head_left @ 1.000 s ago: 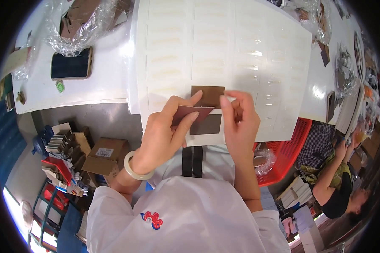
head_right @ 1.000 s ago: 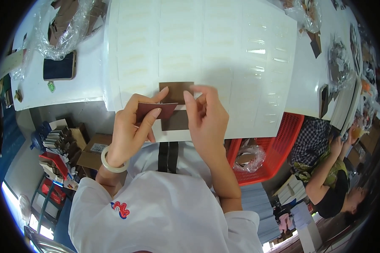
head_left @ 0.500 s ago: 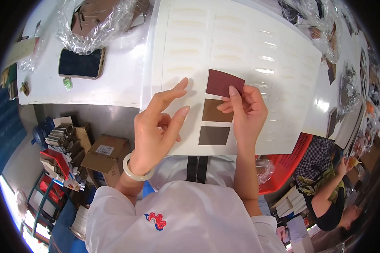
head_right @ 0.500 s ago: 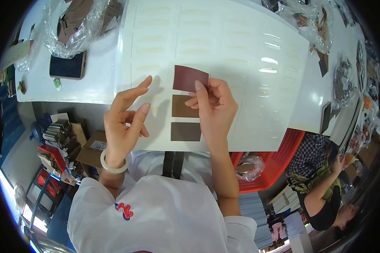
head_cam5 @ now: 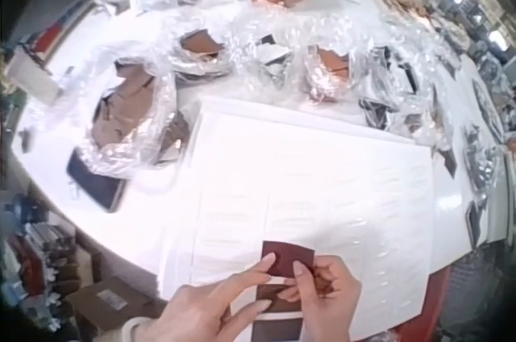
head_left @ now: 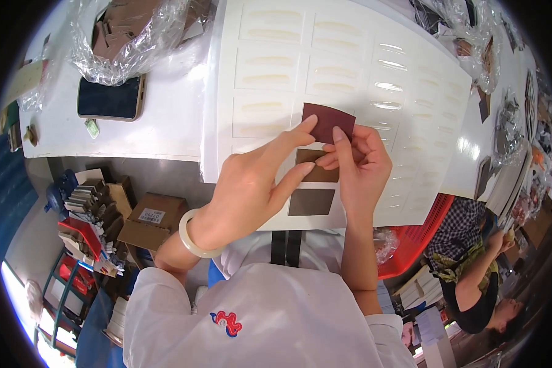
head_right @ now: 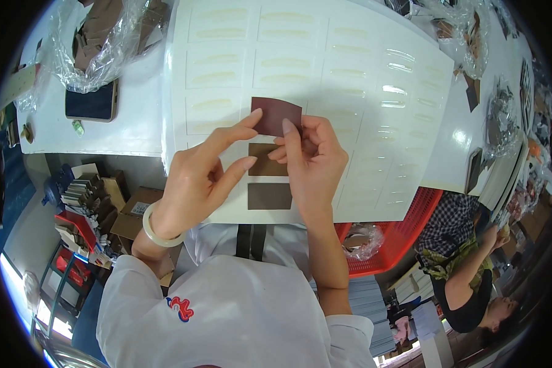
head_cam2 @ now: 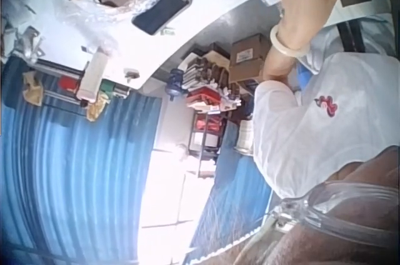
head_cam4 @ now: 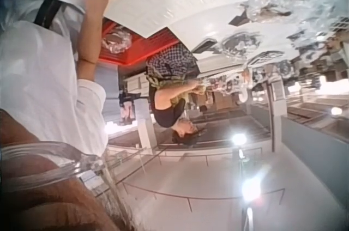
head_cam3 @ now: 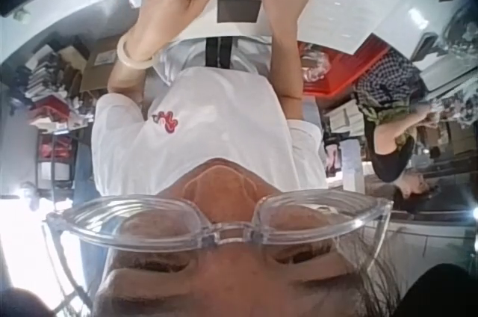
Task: Organizing and sticking color swatches onto a sample board.
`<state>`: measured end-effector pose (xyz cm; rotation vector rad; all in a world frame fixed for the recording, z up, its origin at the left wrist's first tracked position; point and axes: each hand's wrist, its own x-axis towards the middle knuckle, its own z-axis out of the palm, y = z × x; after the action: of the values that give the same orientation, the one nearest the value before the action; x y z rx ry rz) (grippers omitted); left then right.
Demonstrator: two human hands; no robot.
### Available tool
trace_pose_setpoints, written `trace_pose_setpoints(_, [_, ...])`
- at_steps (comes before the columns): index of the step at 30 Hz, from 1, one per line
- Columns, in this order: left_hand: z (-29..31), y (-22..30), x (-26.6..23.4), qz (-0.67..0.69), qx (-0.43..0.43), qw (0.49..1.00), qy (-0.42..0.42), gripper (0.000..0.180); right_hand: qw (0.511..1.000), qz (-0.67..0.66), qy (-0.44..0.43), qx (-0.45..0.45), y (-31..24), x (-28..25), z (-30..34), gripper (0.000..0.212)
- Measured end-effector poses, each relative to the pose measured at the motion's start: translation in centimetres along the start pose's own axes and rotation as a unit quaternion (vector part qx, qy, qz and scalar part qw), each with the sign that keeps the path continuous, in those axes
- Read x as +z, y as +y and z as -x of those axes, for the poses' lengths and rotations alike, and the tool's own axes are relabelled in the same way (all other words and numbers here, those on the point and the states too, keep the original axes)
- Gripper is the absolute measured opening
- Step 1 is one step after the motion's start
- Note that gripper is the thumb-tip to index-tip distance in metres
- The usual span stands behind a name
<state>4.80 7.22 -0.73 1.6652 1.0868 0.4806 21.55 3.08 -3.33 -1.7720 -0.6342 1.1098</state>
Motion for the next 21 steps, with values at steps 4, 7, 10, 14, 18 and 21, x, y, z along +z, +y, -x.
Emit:
trace_pose_setpoints(4, [-0.7, -0.4, 0.6, -0.046, 0.032, 0.998, -0.020, 0.027, 1.000, 0.028, -0.004, -0.010, -0.3, -0.1, 0.0, 0.014])
trace_pose_setpoints(7, [-0.9, -0.4, 0.6, -0.054, 0.032, 0.998, -0.026, 0.027, 0.997, 0.067, 0.000, -0.025, -0.8, -0.3, 0.2, 0.024])
trace_pose_setpoints(10, [-0.8, -0.3, 0.5, -0.060, 0.030, 0.997, -0.031, 0.027, 0.996, 0.086, 0.010, -0.037, -0.7, -0.4, 0.2, 0.033])
trace_pose_setpoints(14, [-1.0, -0.4, 0.3, -0.073, 0.035, 0.996, -0.044, 0.025, 0.996, 0.086, 0.009, -0.023, -0.7, -0.5, 0.3, 0.035])
trace_pose_setpoints(18, [-1.1, -0.2, 0.1, -0.078, 0.035, 0.995, -0.043, 0.025, 0.996, 0.087, 0.010, -0.018, -0.9, -0.2, 0.1, 0.035])
trace_pose_setpoints(21, [-1.3, 0.1, -0.1, -0.087, 0.036, 0.995, -0.043, 0.025, 0.995, 0.096, 0.006, -0.030, -0.9, -0.3, -0.1, 0.034])
